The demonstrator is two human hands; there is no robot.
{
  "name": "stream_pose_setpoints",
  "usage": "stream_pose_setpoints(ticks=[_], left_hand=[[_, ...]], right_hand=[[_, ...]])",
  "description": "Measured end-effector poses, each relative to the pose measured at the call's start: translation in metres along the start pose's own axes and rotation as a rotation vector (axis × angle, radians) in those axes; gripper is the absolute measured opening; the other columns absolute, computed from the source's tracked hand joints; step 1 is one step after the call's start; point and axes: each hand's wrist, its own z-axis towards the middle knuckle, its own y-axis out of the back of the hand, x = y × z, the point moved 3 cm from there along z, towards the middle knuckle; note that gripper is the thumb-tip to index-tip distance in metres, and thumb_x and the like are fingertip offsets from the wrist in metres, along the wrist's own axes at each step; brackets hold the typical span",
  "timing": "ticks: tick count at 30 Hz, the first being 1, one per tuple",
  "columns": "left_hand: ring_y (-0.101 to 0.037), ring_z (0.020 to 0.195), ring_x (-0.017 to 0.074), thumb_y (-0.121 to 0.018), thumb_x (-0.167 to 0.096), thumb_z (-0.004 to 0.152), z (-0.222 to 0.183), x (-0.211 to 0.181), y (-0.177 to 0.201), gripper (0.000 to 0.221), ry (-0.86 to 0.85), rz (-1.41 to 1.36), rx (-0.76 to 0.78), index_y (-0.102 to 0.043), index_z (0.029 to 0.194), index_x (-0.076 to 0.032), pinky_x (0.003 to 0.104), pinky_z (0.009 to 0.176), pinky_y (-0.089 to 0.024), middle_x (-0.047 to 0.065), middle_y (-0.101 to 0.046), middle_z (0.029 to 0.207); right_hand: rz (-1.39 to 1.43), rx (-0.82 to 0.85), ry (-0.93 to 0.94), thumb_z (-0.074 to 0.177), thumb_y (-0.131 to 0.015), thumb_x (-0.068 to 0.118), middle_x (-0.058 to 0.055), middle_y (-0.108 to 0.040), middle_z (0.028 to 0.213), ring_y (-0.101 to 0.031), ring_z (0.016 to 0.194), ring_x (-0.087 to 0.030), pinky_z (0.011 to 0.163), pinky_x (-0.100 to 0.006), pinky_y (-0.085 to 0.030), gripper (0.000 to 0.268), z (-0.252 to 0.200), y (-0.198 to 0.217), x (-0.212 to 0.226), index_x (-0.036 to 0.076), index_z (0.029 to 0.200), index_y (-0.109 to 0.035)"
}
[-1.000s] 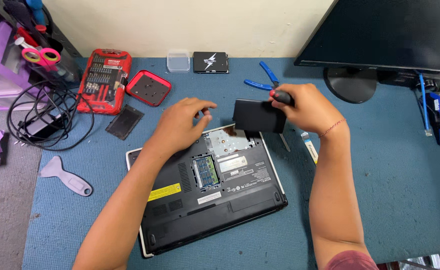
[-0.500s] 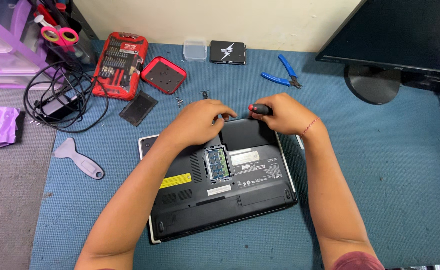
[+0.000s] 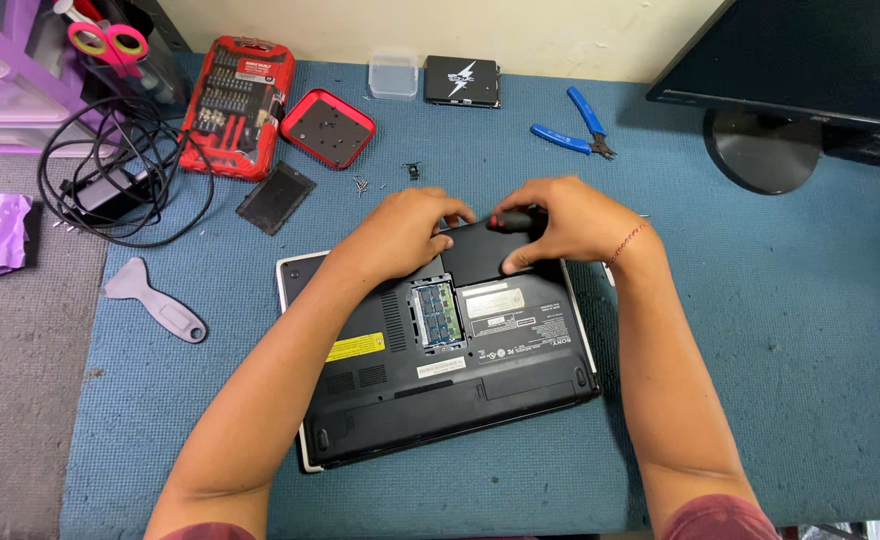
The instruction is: The person uses a screwdriver to remove screws from the back cover of a laptop, then places a metal cover over the internal components and secures it with screws. The person continues to fasten screws around the laptop's back cover.
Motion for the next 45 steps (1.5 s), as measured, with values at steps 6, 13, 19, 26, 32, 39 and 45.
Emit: stream_pose_setpoints(ticks=[6, 13, 19, 26, 32, 39, 45], left_hand=[[-0.073, 0.091, 0.0311, -0.077, -0.008, 0.084, 0.002, 0.005, -0.006, 0.033, 0.006, 0.012, 0.003, -0.074, 0.117, -0.01, 0.044, 0.084, -0.057, 0.01, -0.073, 0.097], [-0.072, 0.092, 0.0349, -0.09, -0.032, 0.072, -0.002, -0.007, -0.007, 0.053, -0.004, 0.066, 0.014, -0.073, 0.118, -0.011, 0.048, 0.084, -0.057, 0.01, -0.071, 0.097], [-0.069, 0.1, 0.0362, -0.094, -0.041, 0.065, -0.005, -0.018, -0.011, 0.071, -0.002, 0.195, 0.042, -0.07, 0.123, -0.009, 0.05, 0.089, -0.057, 0.011, -0.067, 0.098], [-0.069, 0.101, 0.0312, -0.091, -0.044, 0.071, -0.002, -0.013, -0.033, 0.067, 0.013, 0.397, 0.076, -0.069, 0.124, -0.01, 0.048, 0.084, -0.06, 0.008, -0.066, 0.099], [-0.065, 0.113, 0.036, -0.077, -0.035, 0.089, -0.017, -0.053, -0.016, 0.08, 0.001, 0.404, 0.161, -0.043, 0.156, -0.01, 0.055, 0.088, -0.058, 0.017, -0.062, 0.122], [-0.063, 0.109, 0.0313, -0.068, -0.043, 0.095, 0.002, -0.031, -0.058, 0.058, -0.033, 0.643, 0.1, -0.057, 0.147, -0.019, 0.044, 0.078, -0.059, 0.012, -0.058, 0.117], [-0.059, 0.114, 0.0336, -0.069, -0.025, 0.09, 0.011, -0.046, -0.068, 0.043, -0.134, 0.533, 0.021, -0.07, 0.124, 0.002, 0.042, 0.086, -0.052, 0.021, -0.061, 0.125]], right_hand=[[-0.046, 0.041, 0.022, 0.051, -0.1, 0.04, -0.014, -0.073, 0.113, -0.066, 0.114, -0.039, 0.096, -0.05, -0.054, 0.08, -0.001, -0.003, -0.001, 0.014, 0.122, -0.073], [-0.16, 0.049, -0.075, 0.049, -0.101, 0.044, -0.008, -0.07, 0.118, -0.068, 0.114, -0.037, 0.096, -0.051, -0.056, 0.079, -0.002, -0.01, 0.001, 0.024, 0.12, -0.074], [-0.267, 0.033, -0.102, 0.045, -0.101, 0.052, -0.003, -0.061, 0.125, -0.068, 0.114, -0.037, 0.095, -0.052, -0.057, 0.08, 0.003, -0.015, -0.005, 0.028, 0.117, -0.076], [-0.152, 0.035, -0.083, 0.054, -0.1, 0.037, -0.007, -0.07, 0.115, -0.068, 0.111, -0.037, 0.092, -0.051, -0.057, 0.069, 0.006, -0.01, -0.019, 0.021, 0.117, -0.077], [-0.117, 0.044, -0.142, 0.059, -0.098, 0.023, -0.008, -0.072, 0.116, -0.066, 0.115, -0.041, 0.093, -0.053, -0.057, 0.06, -0.003, -0.003, -0.027, 0.015, 0.114, -0.076], [-0.074, -0.21, -0.041, 0.075, -0.086, 0.022, -0.018, -0.074, 0.097, -0.072, 0.096, -0.042, 0.079, -0.05, -0.058, 0.04, -0.031, 0.026, -0.007, 0.005, 0.11, -0.077], [0.583, -0.786, 0.196, 0.105, -0.067, 0.011, -0.016, -0.072, 0.088, -0.067, 0.076, -0.018, 0.061, -0.024, -0.053, 0.028, -0.066, 0.05, -0.034, 0.0, 0.13, -0.066]])
